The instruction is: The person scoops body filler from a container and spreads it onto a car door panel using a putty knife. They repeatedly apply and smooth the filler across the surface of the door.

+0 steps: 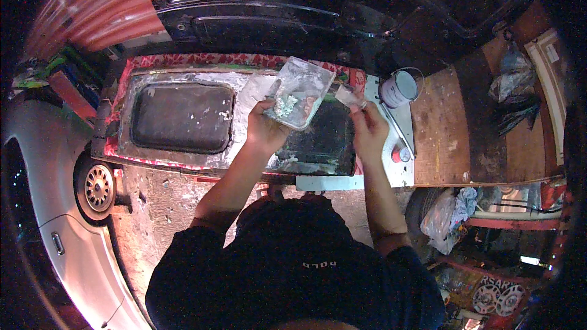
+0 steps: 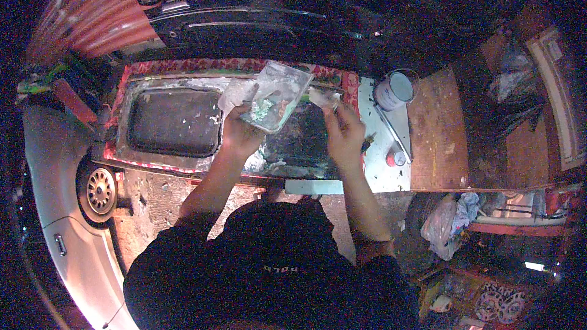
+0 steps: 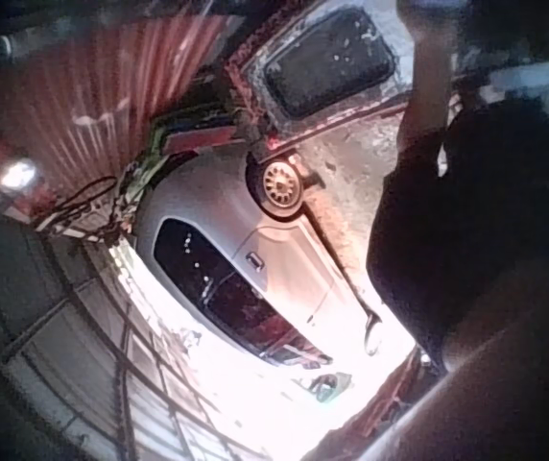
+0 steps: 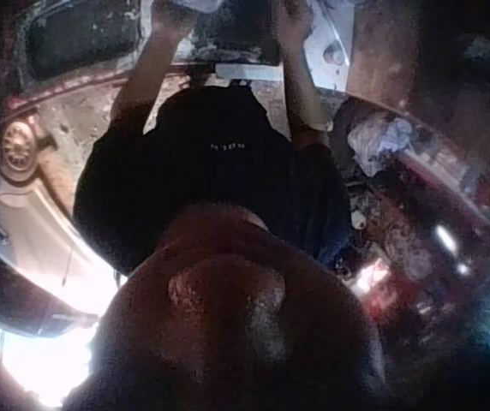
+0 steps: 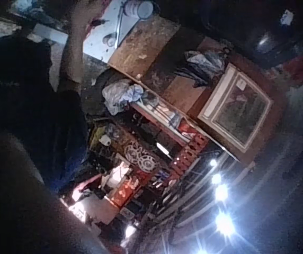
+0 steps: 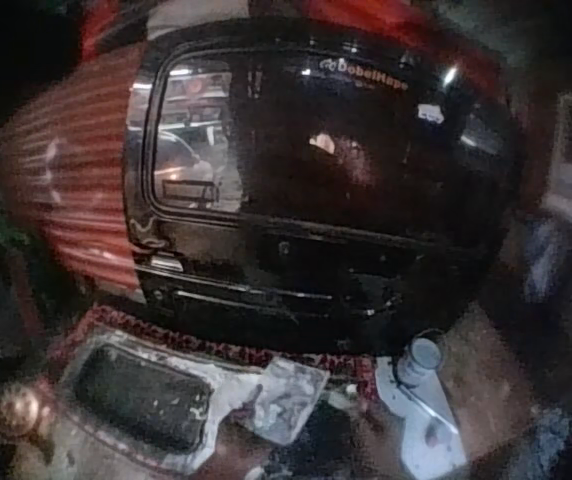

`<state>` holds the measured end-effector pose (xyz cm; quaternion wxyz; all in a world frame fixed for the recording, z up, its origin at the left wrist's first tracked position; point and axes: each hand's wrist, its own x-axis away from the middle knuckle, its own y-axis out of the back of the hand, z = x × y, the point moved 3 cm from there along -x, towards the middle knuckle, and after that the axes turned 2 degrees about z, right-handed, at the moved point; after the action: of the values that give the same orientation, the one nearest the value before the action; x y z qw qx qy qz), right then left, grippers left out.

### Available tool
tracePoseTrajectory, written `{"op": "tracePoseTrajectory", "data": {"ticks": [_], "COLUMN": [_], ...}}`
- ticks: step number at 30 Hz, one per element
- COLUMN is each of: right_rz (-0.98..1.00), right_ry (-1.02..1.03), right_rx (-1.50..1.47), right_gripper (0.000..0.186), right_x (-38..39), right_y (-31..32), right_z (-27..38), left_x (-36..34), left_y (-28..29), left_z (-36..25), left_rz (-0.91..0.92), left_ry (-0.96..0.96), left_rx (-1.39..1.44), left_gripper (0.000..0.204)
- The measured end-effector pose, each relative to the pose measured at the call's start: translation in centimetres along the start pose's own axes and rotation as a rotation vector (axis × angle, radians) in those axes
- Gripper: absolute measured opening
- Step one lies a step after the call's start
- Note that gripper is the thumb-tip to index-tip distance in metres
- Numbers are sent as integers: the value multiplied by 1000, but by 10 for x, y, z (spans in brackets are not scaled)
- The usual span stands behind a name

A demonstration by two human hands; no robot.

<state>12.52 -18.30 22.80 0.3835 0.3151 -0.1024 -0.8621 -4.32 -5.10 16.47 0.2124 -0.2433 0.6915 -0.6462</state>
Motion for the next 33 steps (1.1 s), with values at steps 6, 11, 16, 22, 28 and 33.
{"op": "tracePoseTrajectory", "data": {"ticks": [6,11,16,22,28,33], "right_rz": [194,351,338,381,402,501], "right_ry": [-286,-235,-207,-97,43,135], "right_rx": [-231,17,-29,178,269,422], "right_gripper": [41,41,36,35,36,37], "right_x": [-32,-22,-18,-20,-19,-17], "right_y": [3,-7,-15,-19,-23,-30], "right_z": [7,-7,12,6,11,12], "left_x": [0,4,5,-1,2,6], "left_y": [11,4,10,22,13,14], "left_z": [-2,2,4,7,11,15], "left_rz": [-84,-104,-96,-138,-111,-159], "left_ry": [-35,-70,-76,-111,-102,-108], "left_rx": [-106,-176,-170,-205,-204,-208], "left_gripper": [63,58,58,62,53,49]}}
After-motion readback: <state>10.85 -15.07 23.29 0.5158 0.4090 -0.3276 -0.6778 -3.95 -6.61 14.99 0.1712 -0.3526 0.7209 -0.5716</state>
